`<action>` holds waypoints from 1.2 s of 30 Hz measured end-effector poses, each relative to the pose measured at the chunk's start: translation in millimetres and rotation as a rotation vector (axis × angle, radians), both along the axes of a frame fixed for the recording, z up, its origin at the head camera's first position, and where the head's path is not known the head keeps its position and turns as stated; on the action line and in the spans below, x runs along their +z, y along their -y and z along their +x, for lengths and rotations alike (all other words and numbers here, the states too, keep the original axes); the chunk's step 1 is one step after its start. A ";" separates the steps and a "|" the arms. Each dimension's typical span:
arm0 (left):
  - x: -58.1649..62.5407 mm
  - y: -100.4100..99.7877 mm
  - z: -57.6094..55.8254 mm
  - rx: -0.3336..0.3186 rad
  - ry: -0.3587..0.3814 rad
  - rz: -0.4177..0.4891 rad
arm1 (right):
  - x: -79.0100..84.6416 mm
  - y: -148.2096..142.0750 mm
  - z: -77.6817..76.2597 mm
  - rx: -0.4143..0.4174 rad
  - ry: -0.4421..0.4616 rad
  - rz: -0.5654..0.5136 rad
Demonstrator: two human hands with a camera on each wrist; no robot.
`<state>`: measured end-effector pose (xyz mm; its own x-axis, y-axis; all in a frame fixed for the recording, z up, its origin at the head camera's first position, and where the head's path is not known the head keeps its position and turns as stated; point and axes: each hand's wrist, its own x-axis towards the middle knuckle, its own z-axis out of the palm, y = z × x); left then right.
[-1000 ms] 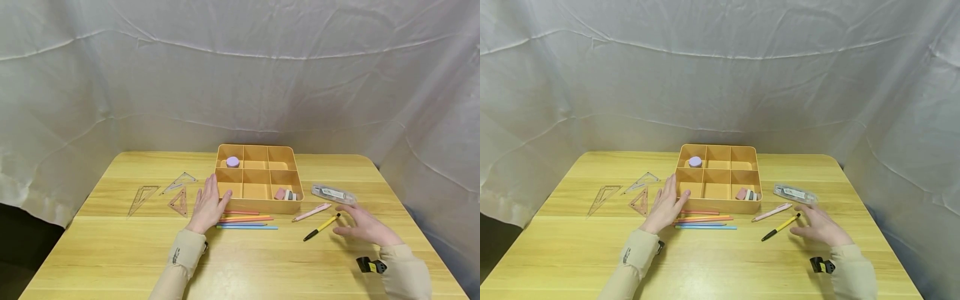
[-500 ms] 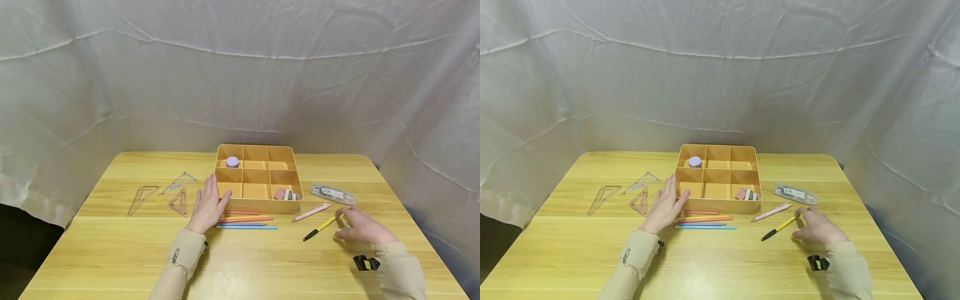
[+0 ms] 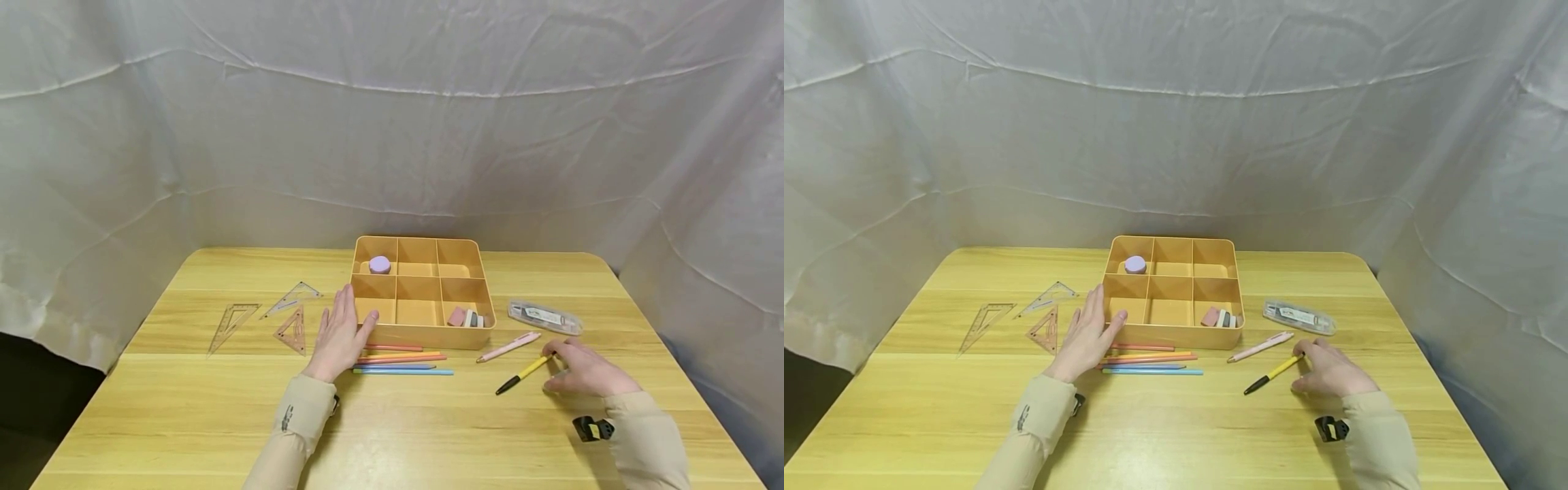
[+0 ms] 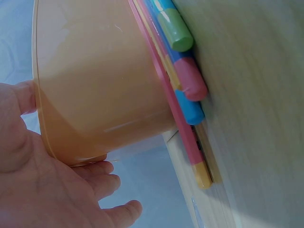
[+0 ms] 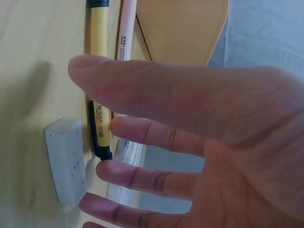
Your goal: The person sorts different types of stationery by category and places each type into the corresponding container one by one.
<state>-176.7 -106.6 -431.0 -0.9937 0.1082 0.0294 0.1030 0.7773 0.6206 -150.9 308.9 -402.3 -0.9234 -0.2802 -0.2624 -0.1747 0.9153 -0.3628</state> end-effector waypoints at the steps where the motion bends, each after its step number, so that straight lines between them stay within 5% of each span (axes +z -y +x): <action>1: -0.2 0.0 0.1 0.000 0.001 0.000 | -0.8 -0.2 -0.1 0.003 -0.003 0.000; 36: -0.5 -0.3 0.4 0.001 -0.014 -0.001 | -16.1 2.6 -5.8 0.035 -0.122 0.011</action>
<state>-176.3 -106.4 -431.5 -0.9933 0.1074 0.0428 0.1108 0.7782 0.6181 -156.7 306.3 -418.4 -0.9382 -0.3108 -0.1522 -0.2490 0.9118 -0.3266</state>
